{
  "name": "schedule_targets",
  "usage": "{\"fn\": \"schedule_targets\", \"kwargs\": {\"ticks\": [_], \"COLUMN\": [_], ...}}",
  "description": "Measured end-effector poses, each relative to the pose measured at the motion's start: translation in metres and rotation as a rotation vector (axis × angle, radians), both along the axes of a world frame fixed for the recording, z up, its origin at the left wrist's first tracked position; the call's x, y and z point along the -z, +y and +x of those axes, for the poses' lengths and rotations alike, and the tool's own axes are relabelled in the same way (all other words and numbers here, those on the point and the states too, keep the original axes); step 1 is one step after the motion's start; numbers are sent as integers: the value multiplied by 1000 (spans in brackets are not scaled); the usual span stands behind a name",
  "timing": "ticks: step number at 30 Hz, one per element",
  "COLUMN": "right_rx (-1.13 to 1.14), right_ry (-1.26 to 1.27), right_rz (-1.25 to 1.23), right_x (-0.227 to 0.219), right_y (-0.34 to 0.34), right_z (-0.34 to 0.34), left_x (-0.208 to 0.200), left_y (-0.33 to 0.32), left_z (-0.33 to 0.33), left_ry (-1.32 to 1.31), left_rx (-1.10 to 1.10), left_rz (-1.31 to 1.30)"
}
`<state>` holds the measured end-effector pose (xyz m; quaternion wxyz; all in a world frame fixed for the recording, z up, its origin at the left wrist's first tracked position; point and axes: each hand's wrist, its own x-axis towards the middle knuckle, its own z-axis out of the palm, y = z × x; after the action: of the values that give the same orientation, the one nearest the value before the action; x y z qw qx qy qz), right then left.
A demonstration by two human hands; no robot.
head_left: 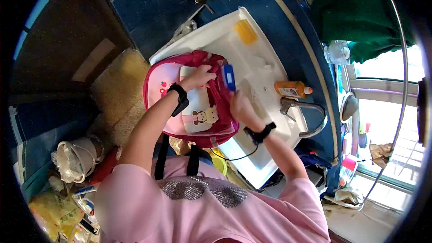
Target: The person cleans a pink backpack using a blue brush and water in a utility sink.
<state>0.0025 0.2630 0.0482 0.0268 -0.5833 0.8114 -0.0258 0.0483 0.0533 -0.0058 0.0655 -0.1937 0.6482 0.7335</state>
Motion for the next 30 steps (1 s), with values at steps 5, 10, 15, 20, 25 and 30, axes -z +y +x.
{"fn": "schedule_targets", "kwargs": {"ticks": [5, 10, 15, 20, 25, 30], "right_rx": [290, 40, -13, 453, 22, 111], "right_ry": [-406, -25, 34, -504, 61, -146], "right_rz": [-55, -181, 44, 11, -71, -90], "right_x": [0, 14, 0, -11, 27, 11], "right_y": [7, -24, 19, 4, -15, 19], "right_z": [12, -53, 11, 16, -58, -33], "left_x": [-15, -14, -12, 2, -12, -31], "left_y": [0, 7, 1, -1, 23, 48], "left_z": [4, -9, 1, 0, -15, 11], "left_ry": [6, -62, -116, -18, -190, -287], "left_rx": [-5, 103, 46, 44, 21, 285], "left_rz": [70, 93, 60, 103, -82, -398]}}
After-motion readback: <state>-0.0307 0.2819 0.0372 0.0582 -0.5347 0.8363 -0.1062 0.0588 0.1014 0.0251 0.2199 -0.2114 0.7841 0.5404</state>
